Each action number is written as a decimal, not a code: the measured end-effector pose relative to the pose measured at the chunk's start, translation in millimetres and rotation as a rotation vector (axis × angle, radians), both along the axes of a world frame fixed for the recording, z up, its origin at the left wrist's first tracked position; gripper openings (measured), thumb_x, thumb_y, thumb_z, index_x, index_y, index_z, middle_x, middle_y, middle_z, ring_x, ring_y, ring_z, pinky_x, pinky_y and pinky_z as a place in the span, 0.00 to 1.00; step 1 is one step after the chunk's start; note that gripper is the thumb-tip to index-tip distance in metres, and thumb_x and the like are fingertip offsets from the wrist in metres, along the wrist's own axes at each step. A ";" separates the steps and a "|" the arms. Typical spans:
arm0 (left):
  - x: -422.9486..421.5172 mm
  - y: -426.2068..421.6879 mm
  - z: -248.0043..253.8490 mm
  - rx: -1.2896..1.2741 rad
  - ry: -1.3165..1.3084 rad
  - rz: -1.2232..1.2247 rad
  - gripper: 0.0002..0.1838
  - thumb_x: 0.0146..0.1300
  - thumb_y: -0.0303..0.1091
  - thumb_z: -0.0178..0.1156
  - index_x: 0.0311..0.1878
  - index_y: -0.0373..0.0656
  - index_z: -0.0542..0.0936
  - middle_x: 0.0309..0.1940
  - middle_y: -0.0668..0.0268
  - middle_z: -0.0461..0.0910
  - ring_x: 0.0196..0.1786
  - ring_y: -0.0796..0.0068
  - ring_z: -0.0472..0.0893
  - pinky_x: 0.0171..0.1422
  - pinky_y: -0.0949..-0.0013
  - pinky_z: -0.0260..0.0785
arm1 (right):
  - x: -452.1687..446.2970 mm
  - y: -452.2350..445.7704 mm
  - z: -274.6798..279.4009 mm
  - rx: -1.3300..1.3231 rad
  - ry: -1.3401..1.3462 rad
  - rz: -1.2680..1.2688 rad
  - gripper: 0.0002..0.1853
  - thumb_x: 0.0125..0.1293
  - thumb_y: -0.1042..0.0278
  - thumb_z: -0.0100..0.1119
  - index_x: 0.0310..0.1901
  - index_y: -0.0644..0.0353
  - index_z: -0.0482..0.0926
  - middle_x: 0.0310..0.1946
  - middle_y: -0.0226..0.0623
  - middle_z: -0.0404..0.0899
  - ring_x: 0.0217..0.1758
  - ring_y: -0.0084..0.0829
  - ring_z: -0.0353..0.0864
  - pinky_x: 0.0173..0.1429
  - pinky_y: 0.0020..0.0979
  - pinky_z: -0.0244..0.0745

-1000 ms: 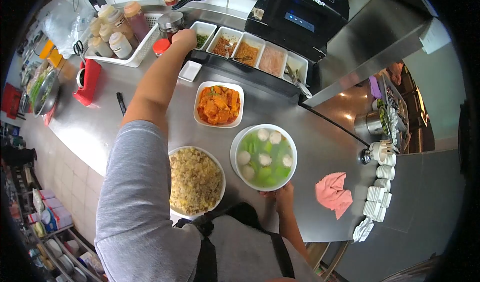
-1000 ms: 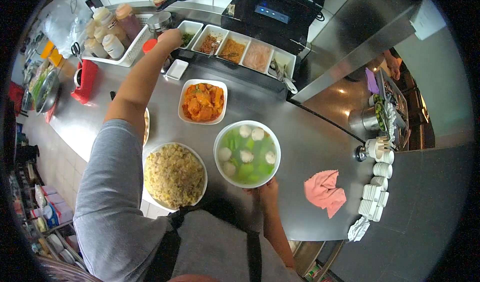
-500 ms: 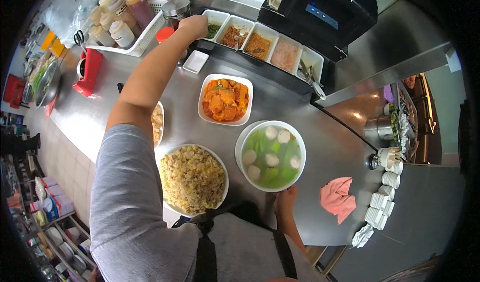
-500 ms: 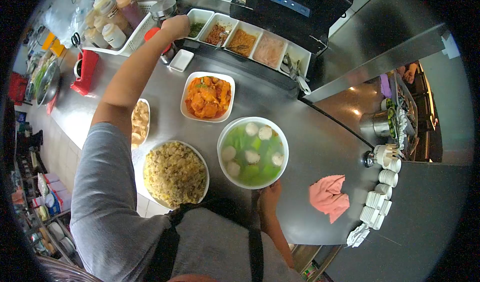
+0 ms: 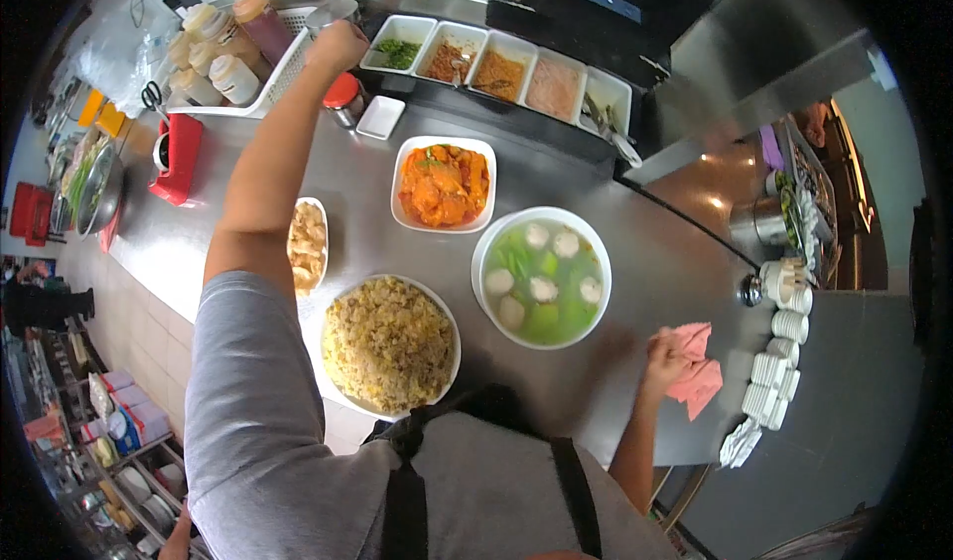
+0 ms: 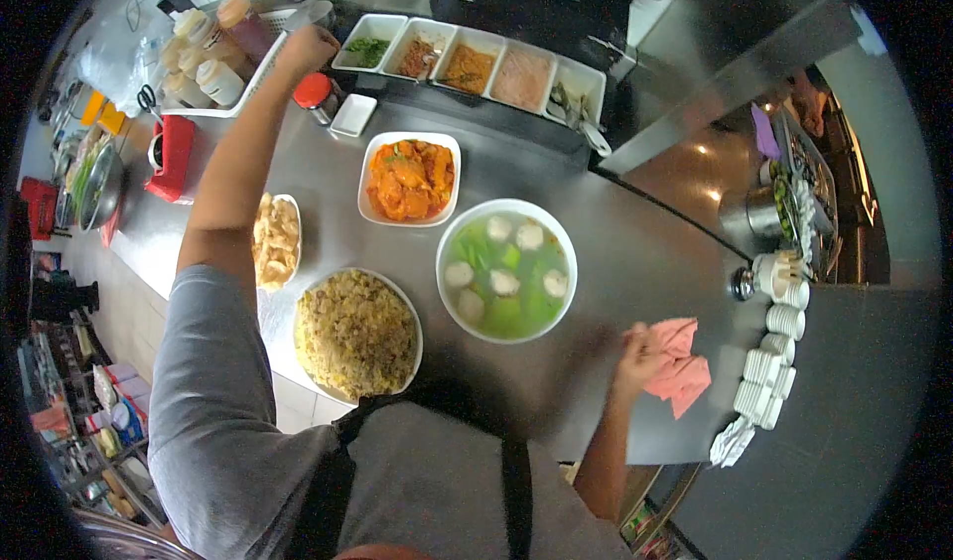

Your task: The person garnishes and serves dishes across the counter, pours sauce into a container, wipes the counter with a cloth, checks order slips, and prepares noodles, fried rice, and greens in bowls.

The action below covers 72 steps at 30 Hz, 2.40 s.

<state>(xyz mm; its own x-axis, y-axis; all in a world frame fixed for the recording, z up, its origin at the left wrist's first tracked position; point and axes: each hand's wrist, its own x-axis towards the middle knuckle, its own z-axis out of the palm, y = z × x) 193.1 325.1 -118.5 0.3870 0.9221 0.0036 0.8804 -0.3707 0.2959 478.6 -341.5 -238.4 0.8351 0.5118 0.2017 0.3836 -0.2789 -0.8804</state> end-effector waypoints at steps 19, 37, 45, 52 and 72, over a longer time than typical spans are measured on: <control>22.8 -366.8 28.4 0.100 -0.375 -0.842 0.09 0.58 0.19 0.59 0.40 0.40 0.85 0.33 0.61 0.80 0.39 0.62 0.81 0.46 0.59 0.72 | 7.7 -12.3 -1.2 -0.502 -0.782 -0.264 0.14 0.65 0.56 0.59 0.30 0.58 0.80 0.24 0.43 0.81 0.28 0.46 0.80 0.32 0.46 0.72; 8.5 -68.8 -2.1 0.362 -0.012 -0.038 0.12 0.62 0.32 0.55 0.44 0.44 0.85 0.45 0.55 0.84 0.46 0.56 0.84 0.49 0.57 0.75 | 12.7 -14.0 -5.0 -0.461 -0.685 -0.160 0.07 0.58 0.74 0.54 0.39 0.63 0.77 0.36 0.46 0.76 0.42 0.49 0.75 0.44 0.45 0.70; 98.8 -65.1 -5.2 0.299 0.148 -0.184 0.14 0.56 0.42 0.62 0.42 0.47 0.86 0.45 0.56 0.84 0.46 0.58 0.84 0.51 0.59 0.76 | 12.0 -6.0 -1.3 -0.480 -0.638 -0.149 0.04 0.60 0.76 0.53 0.35 0.60 0.78 0.35 0.41 0.77 0.41 0.45 0.76 0.43 0.42 0.71; 143.5 -48.2 -11.6 -0.241 0.458 -0.308 0.15 0.54 0.37 0.63 0.42 0.40 0.85 0.46 0.53 0.84 0.48 0.58 0.84 0.52 0.59 0.77 | 16.4 -9.9 -2.5 -0.471 -0.618 -0.119 0.03 0.61 0.77 0.54 0.35 0.60 0.77 0.34 0.39 0.77 0.41 0.42 0.77 0.43 0.39 0.71; 116.3 22.7 -83.6 0.024 0.156 -0.253 0.20 0.59 0.40 0.55 0.48 0.36 0.83 0.50 0.46 0.81 0.53 0.48 0.81 0.57 0.55 0.73 | 10.6 -5.4 4.5 -0.532 -0.604 -0.150 0.04 0.61 0.74 0.54 0.36 0.60 0.77 0.35 0.41 0.76 0.43 0.44 0.75 0.45 0.41 0.69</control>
